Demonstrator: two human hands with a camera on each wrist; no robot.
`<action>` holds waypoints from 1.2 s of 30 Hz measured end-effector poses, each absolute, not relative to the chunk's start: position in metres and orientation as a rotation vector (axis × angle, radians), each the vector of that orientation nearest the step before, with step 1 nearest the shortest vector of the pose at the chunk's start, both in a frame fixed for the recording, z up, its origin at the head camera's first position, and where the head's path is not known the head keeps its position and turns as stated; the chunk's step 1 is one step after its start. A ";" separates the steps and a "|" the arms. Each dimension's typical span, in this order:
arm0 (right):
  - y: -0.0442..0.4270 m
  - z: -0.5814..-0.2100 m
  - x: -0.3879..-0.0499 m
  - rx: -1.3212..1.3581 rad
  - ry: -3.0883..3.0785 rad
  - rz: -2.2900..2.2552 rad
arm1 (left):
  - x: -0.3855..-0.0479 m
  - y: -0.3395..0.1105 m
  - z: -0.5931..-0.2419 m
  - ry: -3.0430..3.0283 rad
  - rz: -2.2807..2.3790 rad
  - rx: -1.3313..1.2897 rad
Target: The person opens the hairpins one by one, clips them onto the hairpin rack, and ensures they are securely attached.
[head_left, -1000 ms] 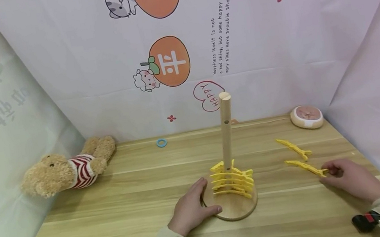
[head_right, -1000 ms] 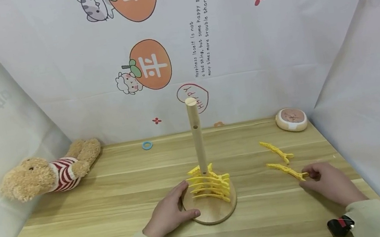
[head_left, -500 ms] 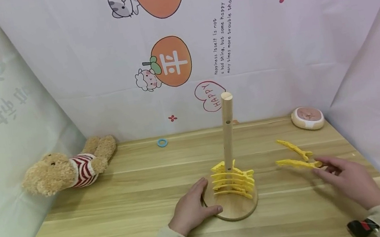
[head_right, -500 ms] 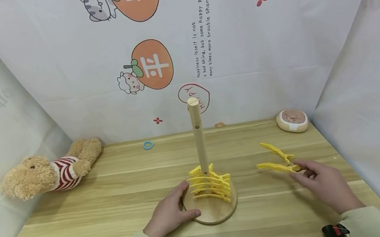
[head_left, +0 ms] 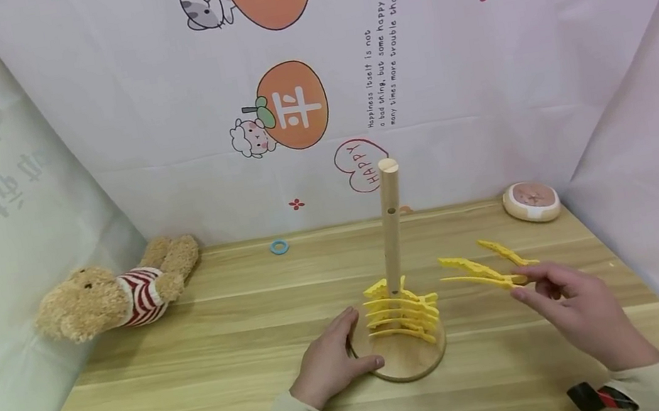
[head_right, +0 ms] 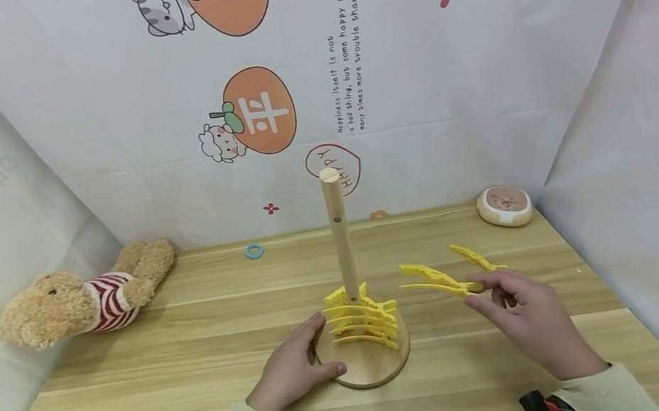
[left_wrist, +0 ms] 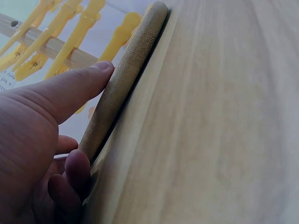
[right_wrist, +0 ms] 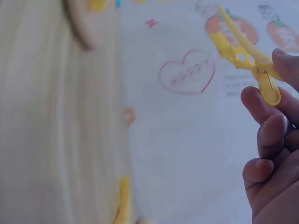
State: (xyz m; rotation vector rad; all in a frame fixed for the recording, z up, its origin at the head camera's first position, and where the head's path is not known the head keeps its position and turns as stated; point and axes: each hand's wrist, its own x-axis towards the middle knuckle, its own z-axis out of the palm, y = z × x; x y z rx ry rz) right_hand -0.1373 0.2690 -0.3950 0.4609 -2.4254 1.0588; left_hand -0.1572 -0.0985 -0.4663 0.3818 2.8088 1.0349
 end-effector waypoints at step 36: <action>0.182 -0.387 -0.152 0.674 -2.443 1.240 | -0.155 -0.102 -0.468 2.803 1.032 0.407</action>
